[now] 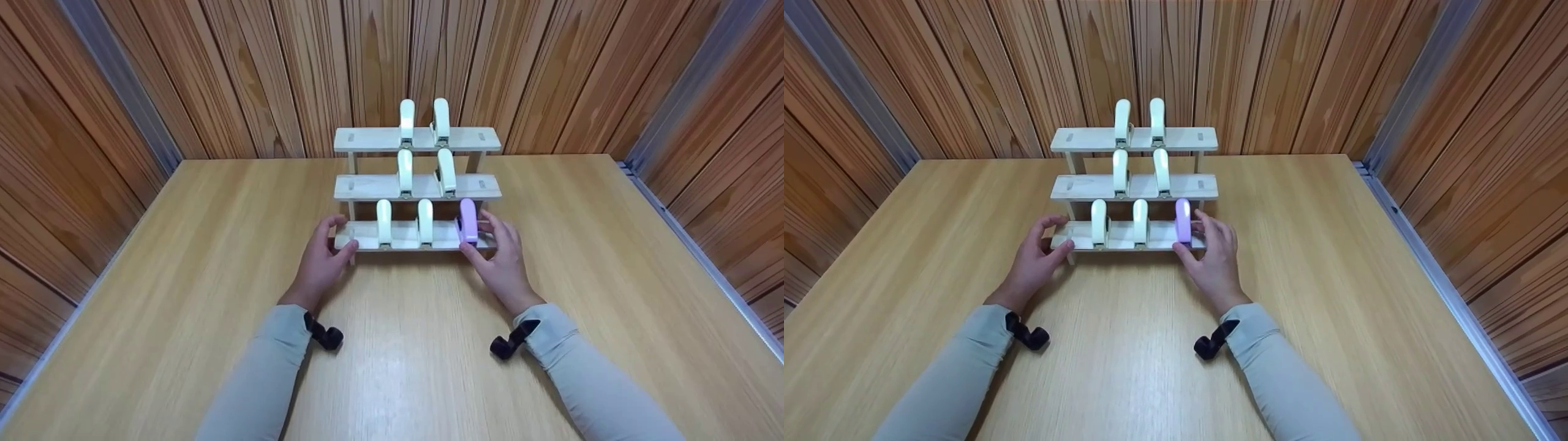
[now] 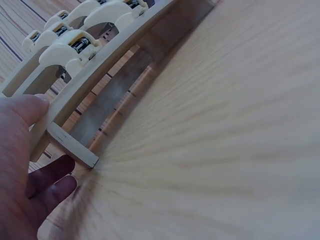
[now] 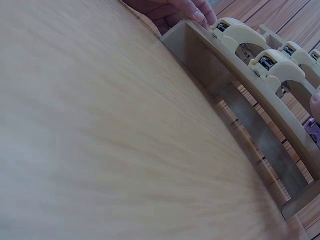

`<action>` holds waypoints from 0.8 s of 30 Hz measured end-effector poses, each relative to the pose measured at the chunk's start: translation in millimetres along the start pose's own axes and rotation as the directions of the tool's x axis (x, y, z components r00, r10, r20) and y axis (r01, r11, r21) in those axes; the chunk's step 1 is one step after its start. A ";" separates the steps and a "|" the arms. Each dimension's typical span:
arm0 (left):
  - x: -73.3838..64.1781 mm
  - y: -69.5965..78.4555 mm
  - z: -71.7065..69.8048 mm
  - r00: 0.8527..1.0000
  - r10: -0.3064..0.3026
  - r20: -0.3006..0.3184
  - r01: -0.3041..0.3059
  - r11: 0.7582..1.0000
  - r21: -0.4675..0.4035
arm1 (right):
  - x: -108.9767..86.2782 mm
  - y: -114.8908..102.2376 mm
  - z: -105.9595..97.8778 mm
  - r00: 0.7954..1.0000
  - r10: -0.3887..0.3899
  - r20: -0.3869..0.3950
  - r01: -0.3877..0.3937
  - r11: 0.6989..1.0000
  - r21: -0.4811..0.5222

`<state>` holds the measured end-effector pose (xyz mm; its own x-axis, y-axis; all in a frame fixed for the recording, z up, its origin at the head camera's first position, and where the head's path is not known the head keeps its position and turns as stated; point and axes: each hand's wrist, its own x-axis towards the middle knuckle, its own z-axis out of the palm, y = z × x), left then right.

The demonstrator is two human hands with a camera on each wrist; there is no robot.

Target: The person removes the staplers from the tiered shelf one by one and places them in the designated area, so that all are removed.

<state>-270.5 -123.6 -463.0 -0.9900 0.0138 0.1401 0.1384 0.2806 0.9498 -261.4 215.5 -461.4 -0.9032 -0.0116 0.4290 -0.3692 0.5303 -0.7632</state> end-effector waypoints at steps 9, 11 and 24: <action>-0.3 -0.1 -2.7 1.000 0.026 0.014 -0.027 0.996 0.081 | 1.9 -1.7 1.4 1.000 0.006 0.010 -0.005 0.999 -0.040; 0.0 -0.1 -2.9 1.000 0.016 0.014 -0.017 0.996 0.083 | 1.9 -3.0 1.1 1.000 0.006 0.008 -0.006 0.999 -0.039; 1.9 -2.2 -2.2 0.997 0.077 0.022 -0.079 0.992 0.098 | 1.5 -3.6 1.1 1.000 -0.025 -0.015 0.025 1.000 -0.010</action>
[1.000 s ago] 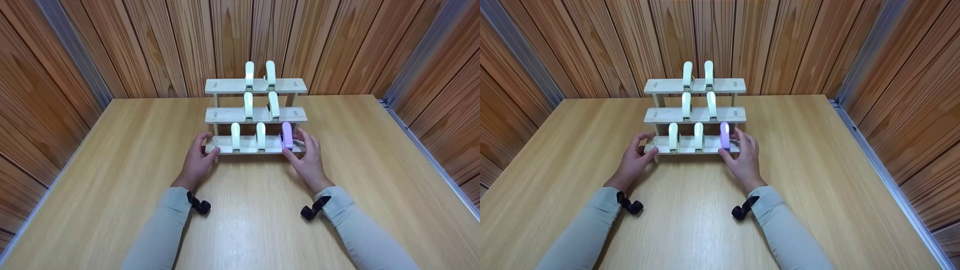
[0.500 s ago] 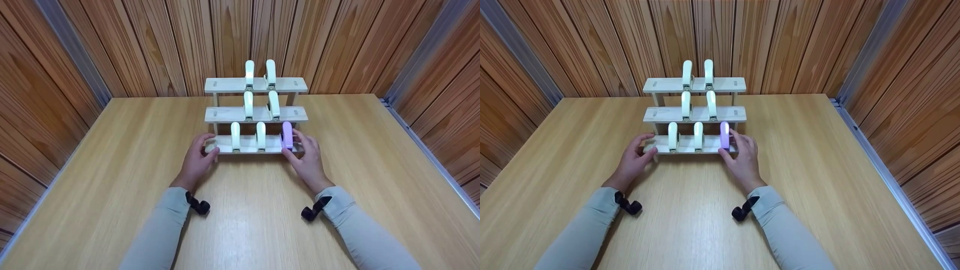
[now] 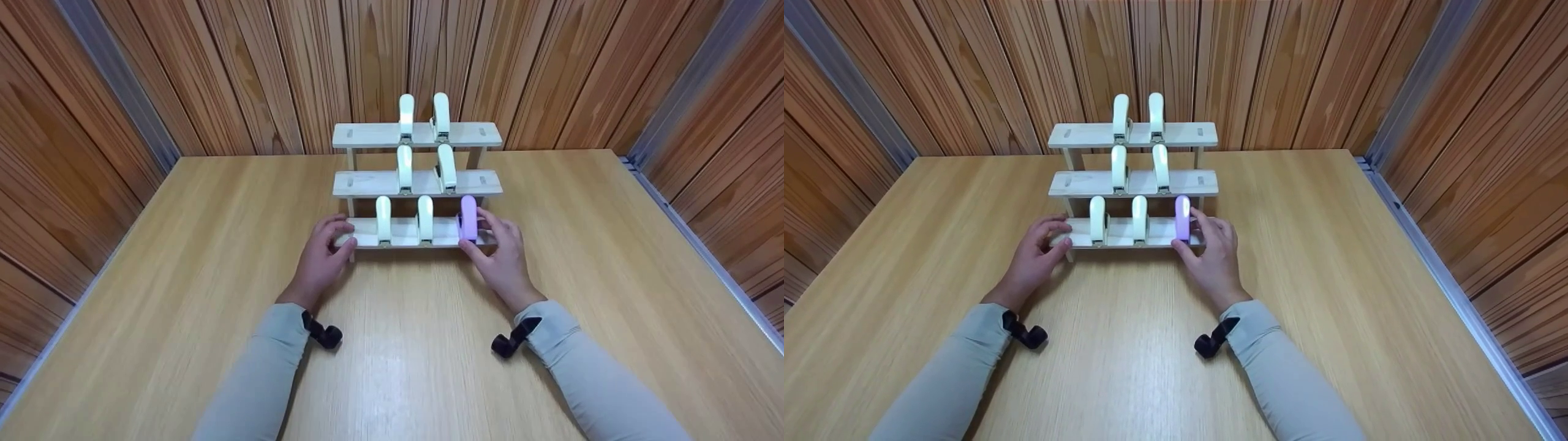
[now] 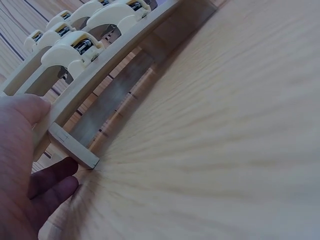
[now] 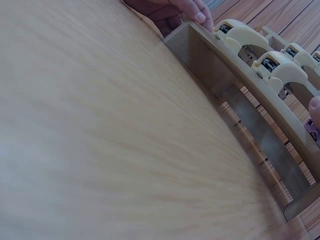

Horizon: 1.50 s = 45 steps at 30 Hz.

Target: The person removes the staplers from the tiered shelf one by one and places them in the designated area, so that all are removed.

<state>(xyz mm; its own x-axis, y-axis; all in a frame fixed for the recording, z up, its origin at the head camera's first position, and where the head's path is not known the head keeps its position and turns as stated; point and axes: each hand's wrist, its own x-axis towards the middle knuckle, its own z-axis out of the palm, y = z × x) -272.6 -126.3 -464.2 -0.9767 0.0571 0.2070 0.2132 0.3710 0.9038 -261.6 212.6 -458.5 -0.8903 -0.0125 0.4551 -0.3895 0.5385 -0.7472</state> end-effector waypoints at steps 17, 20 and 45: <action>-1.4 -0.3 0.9 1.000 -0.010 0.018 0.010 1.000 -0.011 | -2.5 1.0 -0.6 0.999 0.046 0.006 -0.046 0.998 0.035; -1.5 -0.7 1.5 1.000 -0.010 0.019 0.011 1.000 -0.014 | -3.8 0.7 -1.3 0.998 0.061 0.008 -0.061 0.998 0.031; 2.8 -0.1 0.1 0.998 -0.063 -0.019 0.059 0.984 -0.170 | -2.8 -1.5 -2.1 0.990 0.132 -0.050 -0.127 0.987 0.095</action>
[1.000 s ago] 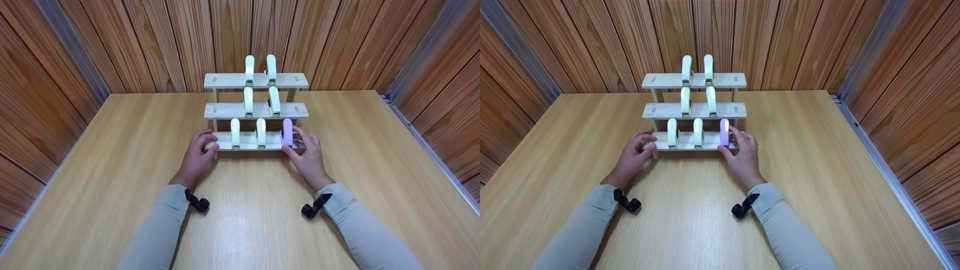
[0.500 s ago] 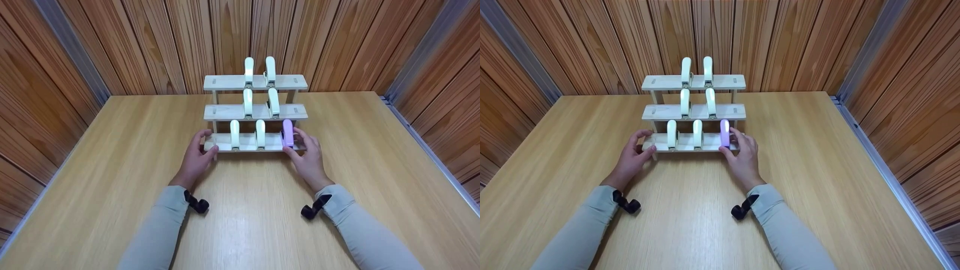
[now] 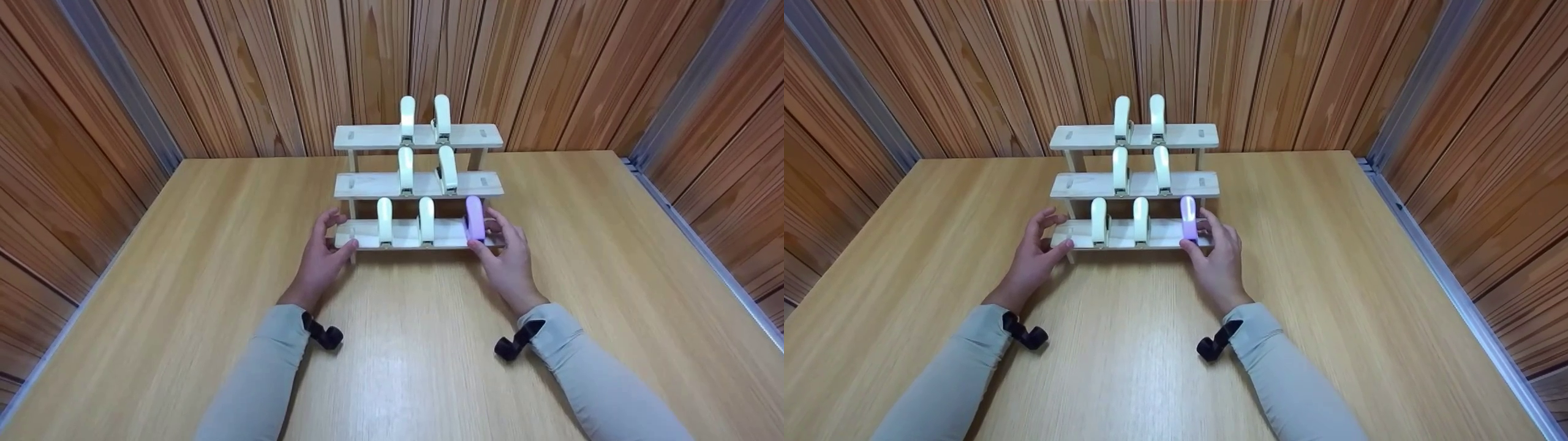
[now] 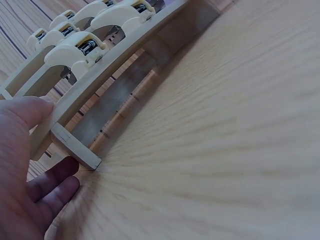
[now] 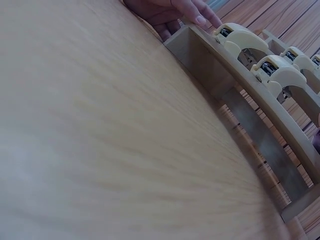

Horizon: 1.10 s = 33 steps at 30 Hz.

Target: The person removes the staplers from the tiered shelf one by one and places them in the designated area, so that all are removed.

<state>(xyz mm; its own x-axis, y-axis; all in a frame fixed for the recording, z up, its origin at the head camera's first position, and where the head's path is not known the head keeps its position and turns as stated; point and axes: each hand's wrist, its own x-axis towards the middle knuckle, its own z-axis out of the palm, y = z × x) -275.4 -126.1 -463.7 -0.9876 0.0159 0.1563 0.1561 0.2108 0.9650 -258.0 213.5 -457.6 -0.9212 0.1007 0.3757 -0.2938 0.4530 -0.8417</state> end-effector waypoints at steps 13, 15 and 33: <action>0.0 2.8 1.5 1.000 0.002 0.008 -0.002 1.000 -0.008 | -4.7 6.3 -20.0 0.998 -0.015 -0.058 0.015 1.000 0.011; 0.1 2.5 1.4 1.000 0.002 0.009 -0.002 1.000 -0.008 | -5.4 9.0 -23.5 0.997 -0.028 -0.075 0.028 1.000 0.005; -2.8 0.7 -1.0 1.000 -0.008 0.005 0.008 1.000 -0.020 | -0.8 20.5 -49.5 0.991 0.113 -0.066 -0.107 0.990 0.088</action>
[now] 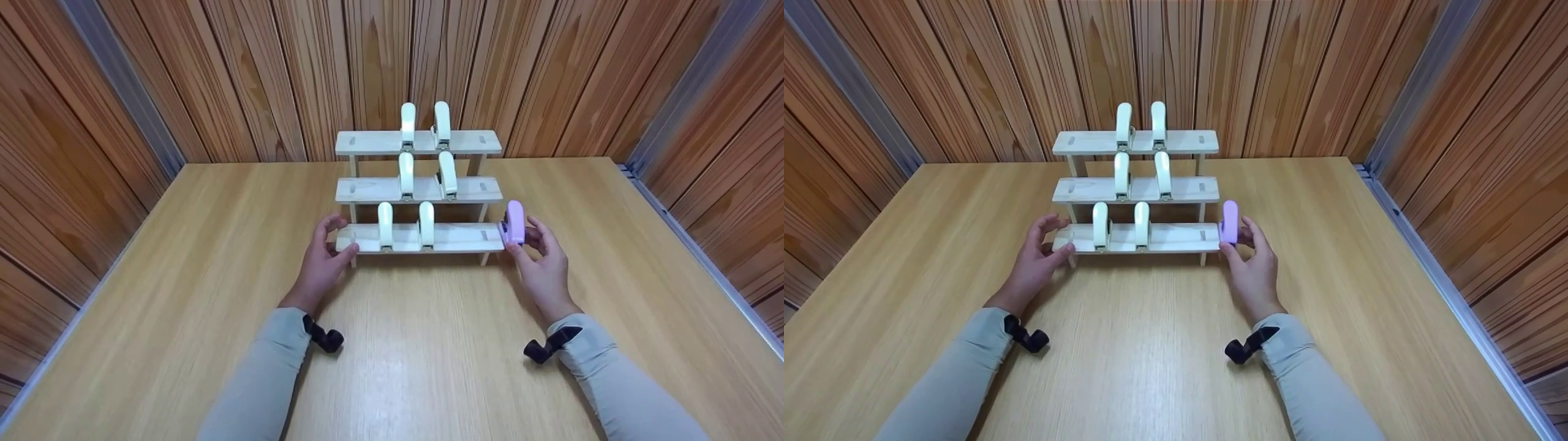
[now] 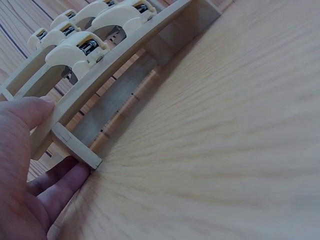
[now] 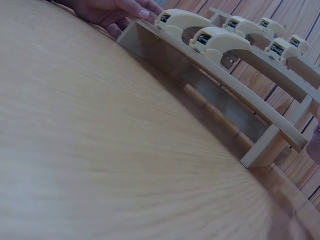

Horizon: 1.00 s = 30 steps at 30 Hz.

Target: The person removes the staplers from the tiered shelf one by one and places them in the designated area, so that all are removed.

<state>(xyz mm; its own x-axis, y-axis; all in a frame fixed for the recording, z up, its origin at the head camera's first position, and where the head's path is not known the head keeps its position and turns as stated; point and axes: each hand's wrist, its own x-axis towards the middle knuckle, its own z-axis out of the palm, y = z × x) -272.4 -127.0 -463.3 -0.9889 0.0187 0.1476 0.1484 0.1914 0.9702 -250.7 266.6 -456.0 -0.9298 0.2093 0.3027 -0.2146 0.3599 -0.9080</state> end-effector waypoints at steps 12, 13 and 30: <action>1.5 -2.8 1.6 0.999 0.038 -0.013 -0.038 0.999 0.017 | 18.1 12.6 -1.1 0.997 0.075 0.009 -0.075 0.997 -0.008; 1.4 -3.3 1.8 0.999 0.041 -0.014 -0.041 0.999 0.020 | 20.4 13.9 -1.2 0.997 0.079 0.008 -0.079 0.997 -0.018; 1.1 -3.3 0.7 1.000 0.018 -0.008 -0.018 1.000 0.019 | 44.5 23.5 -8.9 0.986 0.160 0.045 -0.151 0.975 -0.161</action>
<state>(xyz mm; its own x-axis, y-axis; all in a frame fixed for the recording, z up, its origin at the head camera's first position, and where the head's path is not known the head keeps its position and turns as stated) -274.1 -126.9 -466.5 -0.9859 0.0139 0.1667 0.1659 0.2096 0.9636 -294.4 292.4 -461.2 -0.9646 0.2234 0.1398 -0.0205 0.4654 -0.8849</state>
